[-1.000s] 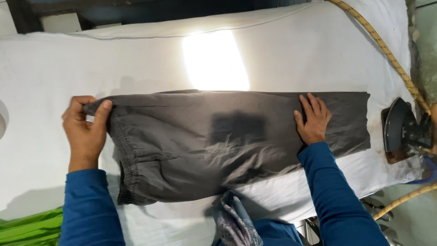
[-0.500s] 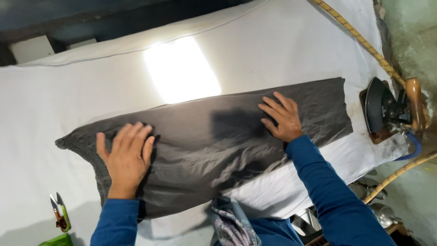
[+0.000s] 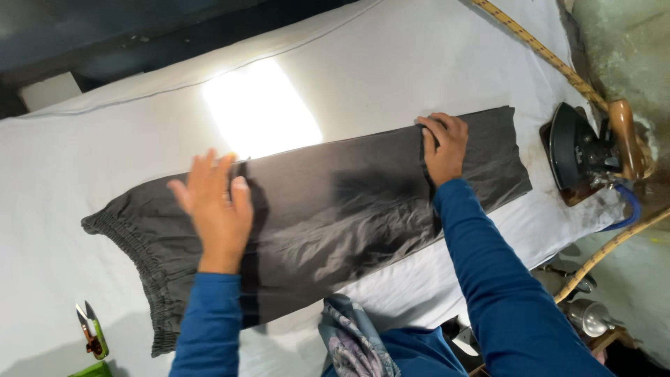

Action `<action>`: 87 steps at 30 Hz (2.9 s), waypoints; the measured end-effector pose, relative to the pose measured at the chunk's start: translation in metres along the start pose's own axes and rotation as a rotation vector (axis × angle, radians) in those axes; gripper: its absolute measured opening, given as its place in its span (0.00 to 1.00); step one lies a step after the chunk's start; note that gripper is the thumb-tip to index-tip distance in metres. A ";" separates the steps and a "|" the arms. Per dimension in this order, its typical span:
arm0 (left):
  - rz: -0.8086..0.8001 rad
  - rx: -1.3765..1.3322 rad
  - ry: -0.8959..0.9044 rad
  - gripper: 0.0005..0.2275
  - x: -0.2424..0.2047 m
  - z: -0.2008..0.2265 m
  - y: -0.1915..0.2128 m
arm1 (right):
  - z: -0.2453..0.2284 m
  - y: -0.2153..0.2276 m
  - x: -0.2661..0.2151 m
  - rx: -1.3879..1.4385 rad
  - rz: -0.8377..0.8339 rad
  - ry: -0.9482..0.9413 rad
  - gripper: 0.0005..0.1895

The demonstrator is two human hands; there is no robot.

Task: The person irons grey trousers and a purple polo shirt on a white padded surface using a heavy industrial iron, then folds them by hand.

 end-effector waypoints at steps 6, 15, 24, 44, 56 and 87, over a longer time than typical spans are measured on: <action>-0.203 0.112 -0.240 0.26 -0.022 0.095 -0.066 | 0.030 -0.026 0.009 -0.399 -0.296 -0.057 0.05; -0.238 0.019 -0.358 0.25 -0.019 0.153 -0.087 | 0.054 0.023 -0.018 -0.162 -0.014 0.032 0.06; -0.521 0.048 -0.305 0.27 -0.042 0.148 -0.135 | 0.132 0.032 -0.041 -0.326 -0.462 -0.337 0.25; 0.102 -0.223 0.716 0.15 -0.204 -0.142 0.144 | 0.043 0.049 -0.089 -0.231 -0.208 -0.295 0.25; 0.060 -0.581 0.658 0.12 -0.236 -0.168 0.117 | -0.268 -0.016 -0.075 0.384 -0.558 0.296 0.16; 0.319 -0.761 1.069 0.12 -0.252 -0.158 0.088 | -0.473 -0.102 -0.203 0.460 -0.747 0.642 0.29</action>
Point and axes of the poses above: each hand's wrist, its own x-axis towards the middle knuckle, its own y-axis out of the back of the hand, z = x × y, the point moved 9 cm from there along x, towards the middle knuckle
